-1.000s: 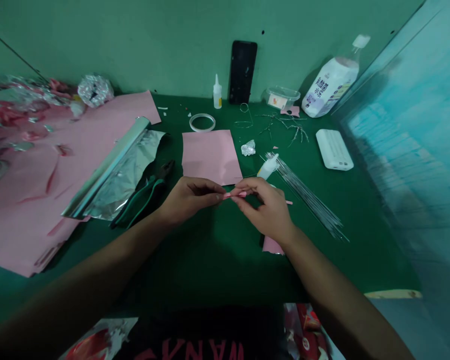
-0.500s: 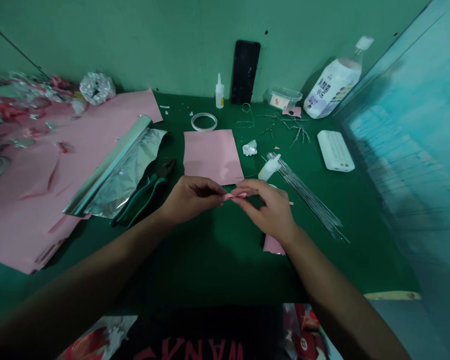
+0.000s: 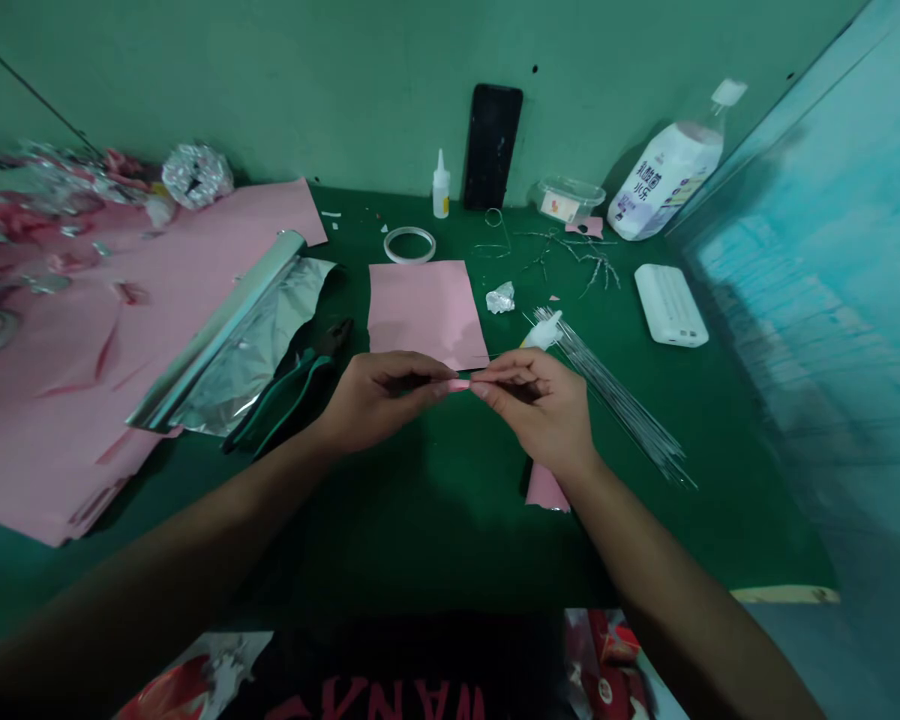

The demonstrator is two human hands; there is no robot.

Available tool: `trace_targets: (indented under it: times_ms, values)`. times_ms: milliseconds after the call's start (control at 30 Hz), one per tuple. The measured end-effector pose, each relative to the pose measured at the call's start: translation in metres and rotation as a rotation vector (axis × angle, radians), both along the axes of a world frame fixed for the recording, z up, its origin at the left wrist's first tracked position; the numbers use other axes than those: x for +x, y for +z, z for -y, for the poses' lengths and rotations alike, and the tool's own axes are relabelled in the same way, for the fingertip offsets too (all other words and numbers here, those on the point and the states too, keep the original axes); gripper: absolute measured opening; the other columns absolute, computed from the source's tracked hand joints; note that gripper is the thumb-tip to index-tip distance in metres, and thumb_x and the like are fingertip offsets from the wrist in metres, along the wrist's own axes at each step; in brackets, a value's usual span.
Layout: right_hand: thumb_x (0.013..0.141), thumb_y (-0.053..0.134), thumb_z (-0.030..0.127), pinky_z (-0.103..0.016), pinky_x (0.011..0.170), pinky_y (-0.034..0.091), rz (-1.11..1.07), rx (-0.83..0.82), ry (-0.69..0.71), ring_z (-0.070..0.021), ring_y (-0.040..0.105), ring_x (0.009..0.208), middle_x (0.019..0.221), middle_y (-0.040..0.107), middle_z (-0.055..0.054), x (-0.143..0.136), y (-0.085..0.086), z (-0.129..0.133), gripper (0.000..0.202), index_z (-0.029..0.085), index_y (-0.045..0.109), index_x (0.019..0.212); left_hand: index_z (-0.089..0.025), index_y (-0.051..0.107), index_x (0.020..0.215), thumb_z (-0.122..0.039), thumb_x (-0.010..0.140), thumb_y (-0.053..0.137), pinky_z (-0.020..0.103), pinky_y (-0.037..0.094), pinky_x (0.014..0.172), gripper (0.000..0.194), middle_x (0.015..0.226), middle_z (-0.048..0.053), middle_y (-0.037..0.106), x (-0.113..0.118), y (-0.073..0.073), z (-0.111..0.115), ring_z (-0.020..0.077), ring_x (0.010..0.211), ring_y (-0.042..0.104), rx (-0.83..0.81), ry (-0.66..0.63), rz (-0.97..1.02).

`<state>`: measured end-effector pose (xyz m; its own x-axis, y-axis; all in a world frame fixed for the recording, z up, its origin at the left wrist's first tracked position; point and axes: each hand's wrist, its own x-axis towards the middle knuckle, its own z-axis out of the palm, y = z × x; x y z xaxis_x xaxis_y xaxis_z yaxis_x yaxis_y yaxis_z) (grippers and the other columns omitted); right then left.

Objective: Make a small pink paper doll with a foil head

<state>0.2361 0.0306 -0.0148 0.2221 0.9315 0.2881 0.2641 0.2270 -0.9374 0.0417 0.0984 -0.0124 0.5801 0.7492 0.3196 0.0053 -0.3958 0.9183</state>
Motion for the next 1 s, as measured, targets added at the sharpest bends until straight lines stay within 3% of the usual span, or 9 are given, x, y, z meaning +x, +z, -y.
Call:
trace_targets:
  times_ms: [133,233,367,533,733,1000]
  values:
    - [0.077,0.079,0.02,-0.032,0.067,0.063,-0.075,-0.019,0.0,-0.0164,0.073,0.07,0.083,0.077,-0.002,0.0,-0.004,-0.002,0.019,0.022,0.062,0.087,-0.014,0.073,0.106,-0.027,0.078,0.076,0.028,0.057,0.073,0.031,0.096,0.01,0.077,-0.002,-0.002,-0.002,0.0171,0.081,0.071,0.197,-0.034,-0.077]
    - [0.076,0.079,0.021,-0.032,0.066,0.064,-0.112,-0.019,0.016,-0.0155,0.072,0.067,0.082,0.076,-0.001,-0.002,-0.004,-0.002,0.02,0.022,0.061,0.086,-0.017,0.074,0.102,-0.025,0.081,0.075,0.027,0.057,0.073,0.022,0.093,0.007,0.078,-0.001,-0.003,-0.003,0.0159,0.079,0.072,0.277,0.026,-0.098]
    - [0.077,0.078,0.021,-0.033,0.069,0.064,-0.072,-0.007,0.011,-0.0167,0.074,0.074,0.083,0.076,-0.002,-0.006,-0.001,-0.001,0.019,0.023,0.061,0.085,-0.018,0.076,0.091,-0.025,0.083,0.074,0.025,0.057,0.072,0.011,0.089,0.006,0.078,0.003,-0.005,-0.001,0.0154,0.079,0.073,0.195,0.089,-0.039]
    - [0.078,0.076,0.021,-0.034,0.072,0.062,-0.014,0.044,0.0,-0.0181,0.073,0.082,0.087,0.075,-0.002,-0.008,-0.003,0.0,0.017,0.023,0.059,0.081,-0.019,0.077,0.087,-0.031,0.082,0.075,0.026,0.058,0.07,0.013,0.086,0.005,0.078,0.007,-0.009,0.001,0.0163,0.077,0.072,0.085,0.161,-0.014]
    - [0.08,0.074,0.018,-0.035,0.076,0.058,0.158,0.134,0.071,-0.0181,0.07,0.089,0.097,0.073,-0.003,-0.007,-0.006,0.002,0.018,0.024,0.065,0.094,-0.017,0.075,0.086,-0.024,0.082,0.073,0.025,0.057,0.068,0.009,0.084,0.005,0.077,0.008,-0.009,0.003,0.0139,0.073,0.07,0.031,0.189,-0.001]
    - [0.082,0.073,0.022,-0.037,0.076,0.058,0.311,0.107,-0.007,-0.0195,0.071,0.084,0.091,0.074,-0.002,-0.007,-0.006,0.003,0.013,0.026,0.067,0.093,-0.017,0.075,0.083,-0.023,0.081,0.074,0.026,0.059,0.069,0.006,0.083,0.005,0.077,0.013,-0.008,0.008,0.0146,0.074,0.07,-0.015,0.162,0.025]
